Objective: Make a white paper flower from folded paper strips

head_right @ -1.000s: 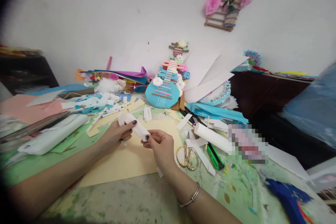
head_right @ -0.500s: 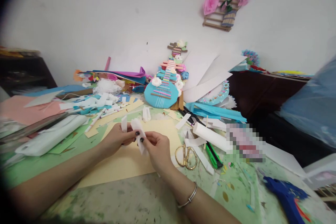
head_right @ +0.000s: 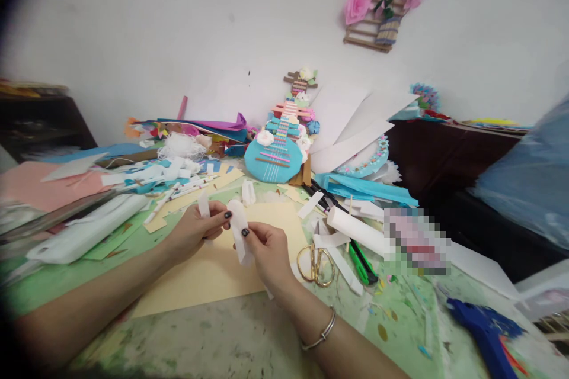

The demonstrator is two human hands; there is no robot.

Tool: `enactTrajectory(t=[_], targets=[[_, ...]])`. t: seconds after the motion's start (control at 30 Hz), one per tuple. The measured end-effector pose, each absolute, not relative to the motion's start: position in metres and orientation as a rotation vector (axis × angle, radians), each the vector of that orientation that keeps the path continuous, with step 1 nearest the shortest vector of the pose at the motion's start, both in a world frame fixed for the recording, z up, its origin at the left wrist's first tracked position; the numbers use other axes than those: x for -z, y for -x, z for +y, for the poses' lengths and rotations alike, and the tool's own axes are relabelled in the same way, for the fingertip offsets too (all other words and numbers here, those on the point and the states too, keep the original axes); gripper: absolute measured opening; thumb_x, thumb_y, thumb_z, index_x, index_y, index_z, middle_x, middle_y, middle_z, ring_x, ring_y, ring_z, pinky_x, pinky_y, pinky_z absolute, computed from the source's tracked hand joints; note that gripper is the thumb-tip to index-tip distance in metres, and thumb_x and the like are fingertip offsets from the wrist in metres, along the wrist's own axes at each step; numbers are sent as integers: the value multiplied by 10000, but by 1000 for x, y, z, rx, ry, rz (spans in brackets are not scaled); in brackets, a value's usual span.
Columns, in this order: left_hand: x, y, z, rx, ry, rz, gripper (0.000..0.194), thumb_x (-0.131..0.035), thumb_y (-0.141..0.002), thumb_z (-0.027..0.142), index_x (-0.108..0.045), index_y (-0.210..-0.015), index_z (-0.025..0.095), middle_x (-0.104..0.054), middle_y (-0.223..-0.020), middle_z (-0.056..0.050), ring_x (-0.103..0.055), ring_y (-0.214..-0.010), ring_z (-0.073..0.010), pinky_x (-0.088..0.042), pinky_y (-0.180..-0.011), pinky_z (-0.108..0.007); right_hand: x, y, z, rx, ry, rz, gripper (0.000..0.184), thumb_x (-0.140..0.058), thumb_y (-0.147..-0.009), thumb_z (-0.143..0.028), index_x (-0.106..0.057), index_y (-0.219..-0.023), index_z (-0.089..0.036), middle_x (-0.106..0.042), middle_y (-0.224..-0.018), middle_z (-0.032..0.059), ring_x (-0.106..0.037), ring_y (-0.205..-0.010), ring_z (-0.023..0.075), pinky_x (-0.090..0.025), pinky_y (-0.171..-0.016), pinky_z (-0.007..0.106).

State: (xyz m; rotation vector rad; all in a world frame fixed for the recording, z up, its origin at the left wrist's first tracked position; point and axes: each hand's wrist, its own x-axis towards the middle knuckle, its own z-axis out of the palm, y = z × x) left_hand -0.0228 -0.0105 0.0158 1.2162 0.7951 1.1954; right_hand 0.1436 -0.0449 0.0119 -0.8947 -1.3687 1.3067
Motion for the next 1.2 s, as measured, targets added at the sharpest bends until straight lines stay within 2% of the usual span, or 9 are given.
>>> enactTrajectory(t=[0.27,0.37,0.5,0.63,0.77,0.93,1.2], targets=[[-17,15,-17,-1103,-1316,832,242,-682,-686,321,-550,-717,120,-474,-531,52,-257,-370,-5,-155,-382,-180,-11,-141,-43,-1349,893,-1272,237,-616,-726,-355,-615,-818,-136,-656,-691,45,-611,-573,143,-477,-577,258],[-20,11,-21,-1115,-1419,944,257,-670,-680,340,-522,-664,131,-441,-500,61,-275,-383,-22,-184,-386,-182,-11,-141,-44,-1295,969,-1255,227,-615,-724,-367,-557,-787,-156,-637,-644,22,-589,-533,136,-452,-521,239],[-23,7,-25,-1195,-1653,1112,245,-625,-710,331,-506,-611,141,-452,-507,44,-344,-446,-56,-255,-426,-187,-11,-140,-47,-1019,1112,-1378,241,-560,-770,-405,-519,-722,-172,-594,-593,3,-547,-517,121,-384,-470,209],[-24,4,-29,-1192,-1726,1081,200,-571,-753,315,-548,-660,139,-553,-608,-6,-424,-506,-81,-309,-461,-193,-13,-139,-51,-710,1161,-1570,235,-502,-818,-387,-506,-697,-186,-585,-596,0,-526,-525,113,-360,-484,211],[-24,2,-31,-1155,-1657,985,200,-570,-755,336,-572,-716,140,-573,-624,-16,-416,-468,-77,-274,-416,-191,-12,-140,-53,-517,1196,-1673,148,-463,-838,-324,-477,-755,-203,-593,-637,5,-549,-560,130,-375,-526,224],[-26,0,-34,-1163,-1591,955,200,-586,-750,330,-553,-691,141,-501,-536,22,-348,-432,-57,-247,-408,-187,-11,-139,-53,-325,1181,-1789,48,-431,-834,-242,-455,-821,-203,-606,-686,21,-585,-612,149,-396,-580,237],[-21,4,-29,-1178,-1487,903,263,-534,-792,331,-523,-631,124,-300,-425,73,-233,-401,-37,-177,-410,-186,-13,-139,-58,-453,1082,-1806,91,-414,-826,-176,-464,-895,-208,-624,-741,16,-595,-615,135,-414,-589,227]])
